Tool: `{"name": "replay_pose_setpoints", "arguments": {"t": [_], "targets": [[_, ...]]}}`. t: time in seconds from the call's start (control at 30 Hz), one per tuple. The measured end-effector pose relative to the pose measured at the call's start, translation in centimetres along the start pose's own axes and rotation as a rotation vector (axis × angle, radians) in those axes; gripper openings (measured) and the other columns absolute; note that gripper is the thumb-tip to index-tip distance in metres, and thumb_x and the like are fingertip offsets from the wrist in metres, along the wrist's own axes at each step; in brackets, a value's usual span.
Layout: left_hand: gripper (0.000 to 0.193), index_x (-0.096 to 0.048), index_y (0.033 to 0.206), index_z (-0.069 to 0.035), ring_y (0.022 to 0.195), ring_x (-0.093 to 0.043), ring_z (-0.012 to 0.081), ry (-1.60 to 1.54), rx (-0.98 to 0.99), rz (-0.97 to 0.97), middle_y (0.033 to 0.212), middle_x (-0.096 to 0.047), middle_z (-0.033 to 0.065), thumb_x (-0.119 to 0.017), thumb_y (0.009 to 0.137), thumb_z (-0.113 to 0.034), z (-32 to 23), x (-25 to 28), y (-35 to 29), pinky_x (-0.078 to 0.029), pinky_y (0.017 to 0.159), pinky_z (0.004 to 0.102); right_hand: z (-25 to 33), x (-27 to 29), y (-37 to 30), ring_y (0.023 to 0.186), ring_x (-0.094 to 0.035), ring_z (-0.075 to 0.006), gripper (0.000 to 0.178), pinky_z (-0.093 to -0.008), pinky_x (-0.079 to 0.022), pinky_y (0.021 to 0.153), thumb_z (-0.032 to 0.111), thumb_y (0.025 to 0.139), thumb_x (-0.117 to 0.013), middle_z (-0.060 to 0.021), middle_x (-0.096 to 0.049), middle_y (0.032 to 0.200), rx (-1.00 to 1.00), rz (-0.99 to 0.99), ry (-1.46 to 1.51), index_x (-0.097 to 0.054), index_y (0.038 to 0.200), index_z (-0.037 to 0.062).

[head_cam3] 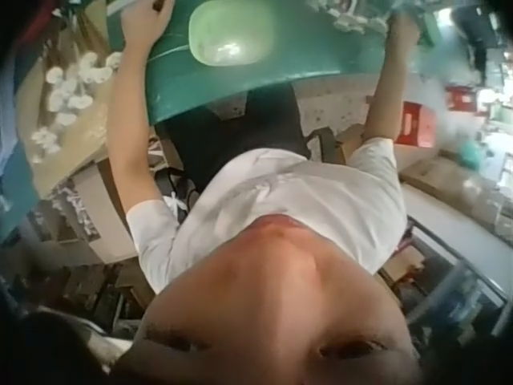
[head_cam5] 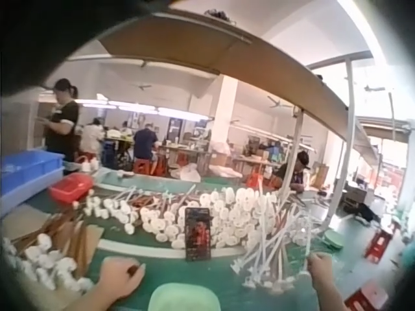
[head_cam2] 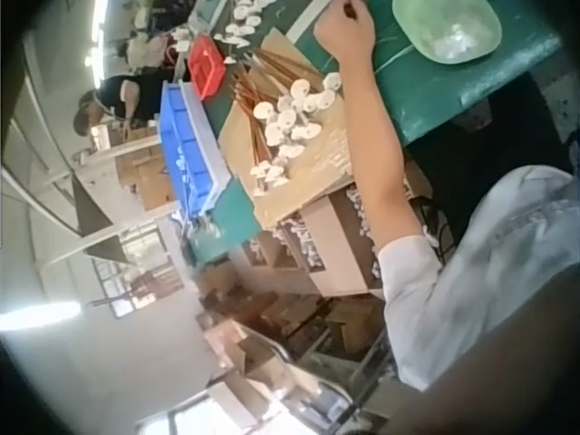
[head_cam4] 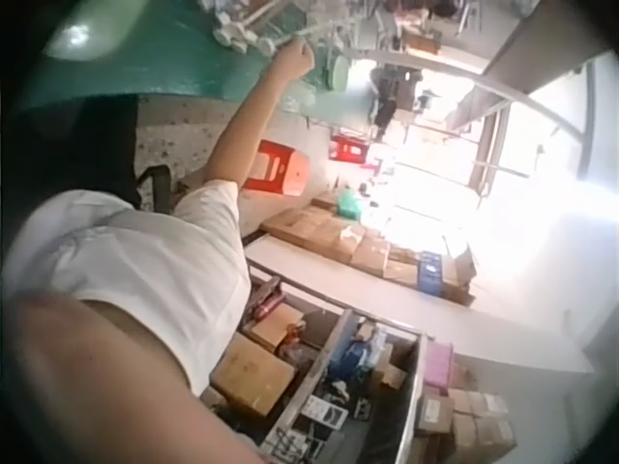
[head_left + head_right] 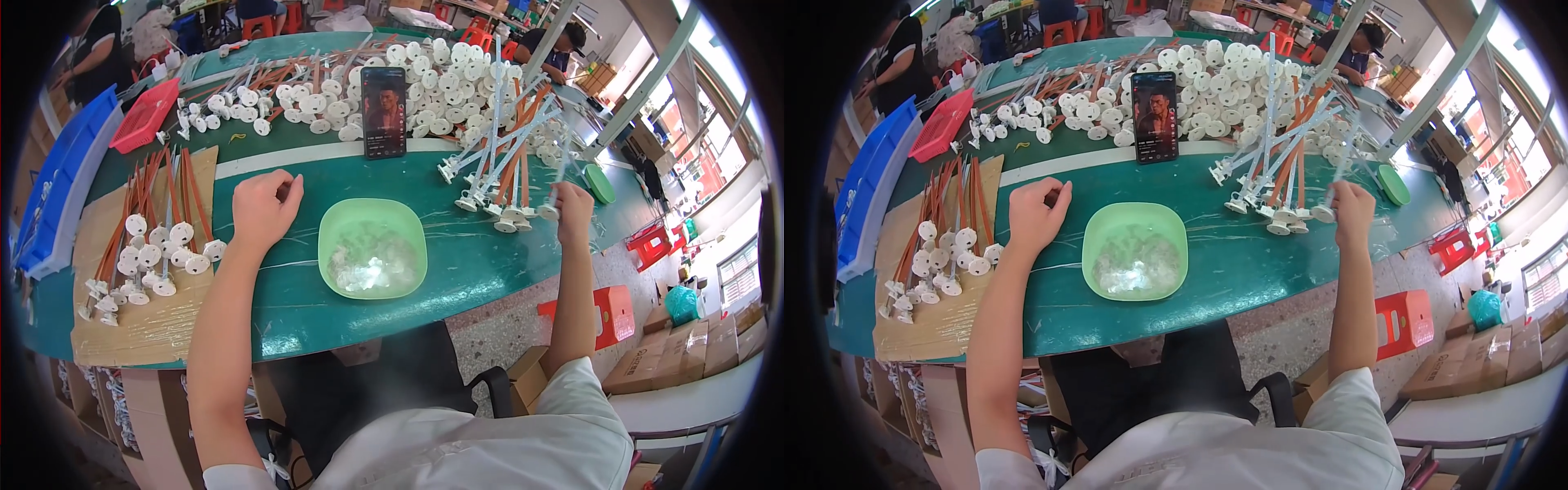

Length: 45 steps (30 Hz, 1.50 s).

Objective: Assembling LED light strips onto circular plastic bases at a workshop table.

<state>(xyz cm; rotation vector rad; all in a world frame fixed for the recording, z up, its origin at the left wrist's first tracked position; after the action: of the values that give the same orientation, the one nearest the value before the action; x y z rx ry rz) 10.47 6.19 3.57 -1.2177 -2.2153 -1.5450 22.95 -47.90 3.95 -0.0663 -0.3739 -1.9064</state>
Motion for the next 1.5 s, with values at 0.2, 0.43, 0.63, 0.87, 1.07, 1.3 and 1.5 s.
{"name": "replay_pose_setpoints", "arguments": {"t": [0.2, 0.43, 0.63, 0.87, 1.07, 1.3, 1.5], "targets": [[0.015, -0.069, 0.082, 0.000, 0.064, -0.067, 0.0143, -0.440, 0.188, 0.014, 0.072, -0.070, 0.0071, -0.067, 0.090, -0.013, -1.9, 0.6, -0.2, -0.052, 0.062, 0.0292, 6.8, -3.5, -7.3, 0.069, -0.055, -0.0083, 0.017, -0.0223, -0.044, 0.062, 0.010, 0.094, -0.063, -0.0057, -0.066, 0.087, 0.246, -0.102, 0.526, -0.067, 0.100, -0.0054], [0.017, -0.068, 0.096, 0.003, 0.095, -0.066, 0.0193, -0.494, -0.250, -0.196, 0.099, -0.069, 0.0105, -0.056, 0.097, -0.009, -6.8, 12.0, -6.7, -0.051, 0.089, 0.0331, 16.5, -15.4, -11.5, 0.078, -0.060, -0.0114, 0.023, -0.0241, -0.047, 0.070, 0.010, 0.096, -0.062, -0.0079, -0.069, 0.091, 0.620, 0.365, 0.410, -0.067, 0.108, -0.0088], [0.017, -0.068, 0.096, 0.002, 0.095, -0.066, 0.0194, -0.452, -0.238, -0.091, 0.100, -0.069, 0.0107, -0.056, 0.097, -0.010, -11.2, 20.0, -15.2, -0.051, 0.089, 0.0337, 13.1, -22.9, -9.3, 0.079, -0.064, -0.0124, 0.021, -0.0253, -0.050, 0.072, 0.008, 0.095, -0.063, -0.0102, -0.071, 0.092, 0.535, 0.536, 0.543, -0.069, 0.107, -0.0074], [0.017, -0.068, 0.097, 0.001, 0.096, -0.066, 0.0195, -0.464, -0.362, 0.031, 0.100, -0.069, 0.0110, -0.057, 0.097, -0.011, -17.3, 11.9, -9.4, -0.051, 0.089, 0.0342, 8.3, -22.1, -8.3, 0.084, -0.068, -0.0147, 0.019, -0.0275, -0.054, 0.079, 0.006, 0.094, -0.062, -0.0111, -0.072, 0.095, 0.473, 0.477, 0.354, -0.069, 0.106, -0.0069], [0.017, -0.068, 0.098, 0.000, 0.096, -0.065, 0.0195, -0.581, -0.413, 0.026, 0.101, -0.069, 0.0112, -0.057, 0.097, -0.012, -16.5, 9.8, -7.1, -0.051, 0.088, 0.0348, 8.8, -21.7, -8.7, 0.082, -0.068, -0.0158, 0.018, -0.0282, -0.054, 0.077, 0.007, 0.094, -0.064, -0.0109, -0.071, 0.091, 0.388, 0.500, 0.474, -0.068, 0.104, -0.0068], [0.017, -0.068, 0.099, -0.001, 0.097, -0.065, 0.0196, -0.620, -0.459, 0.060, 0.102, -0.069, 0.0114, -0.057, 0.097, -0.013, -17.1, 9.3, -5.5, -0.051, 0.088, 0.0353, 8.9, -21.7, -8.4, 0.081, -0.069, -0.0162, 0.015, -0.0282, -0.054, 0.075, 0.005, 0.094, -0.063, -0.0116, -0.071, 0.091, 0.374, 0.527, 0.475, -0.068, 0.103, -0.0057], [0.017, -0.068, 0.099, -0.001, 0.097, -0.065, 0.0197, -0.632, -0.490, 0.076, 0.103, -0.069, 0.0117, -0.057, 0.097, -0.013, -18.3, 9.9, -4.9, -0.051, 0.088, 0.0359, 8.8, -22.1, -8.6, 0.083, -0.068, -0.0161, 0.016, -0.0286, -0.054, 0.076, 0.007, 0.094, -0.064, -0.0120, -0.071, 0.093, 0.381, 0.517, 0.445, -0.068, 0.103, -0.0053]]}}
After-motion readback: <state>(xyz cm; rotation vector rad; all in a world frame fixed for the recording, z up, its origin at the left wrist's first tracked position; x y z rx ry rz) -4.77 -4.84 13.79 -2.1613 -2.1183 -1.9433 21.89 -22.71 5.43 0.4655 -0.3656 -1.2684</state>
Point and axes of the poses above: each hand's wrist, its own y-axis towards the middle knuckle, its own x-axis out of the back of the hand, z = x × y, the point moved 10 cm from there along y, towards the middle knuckle
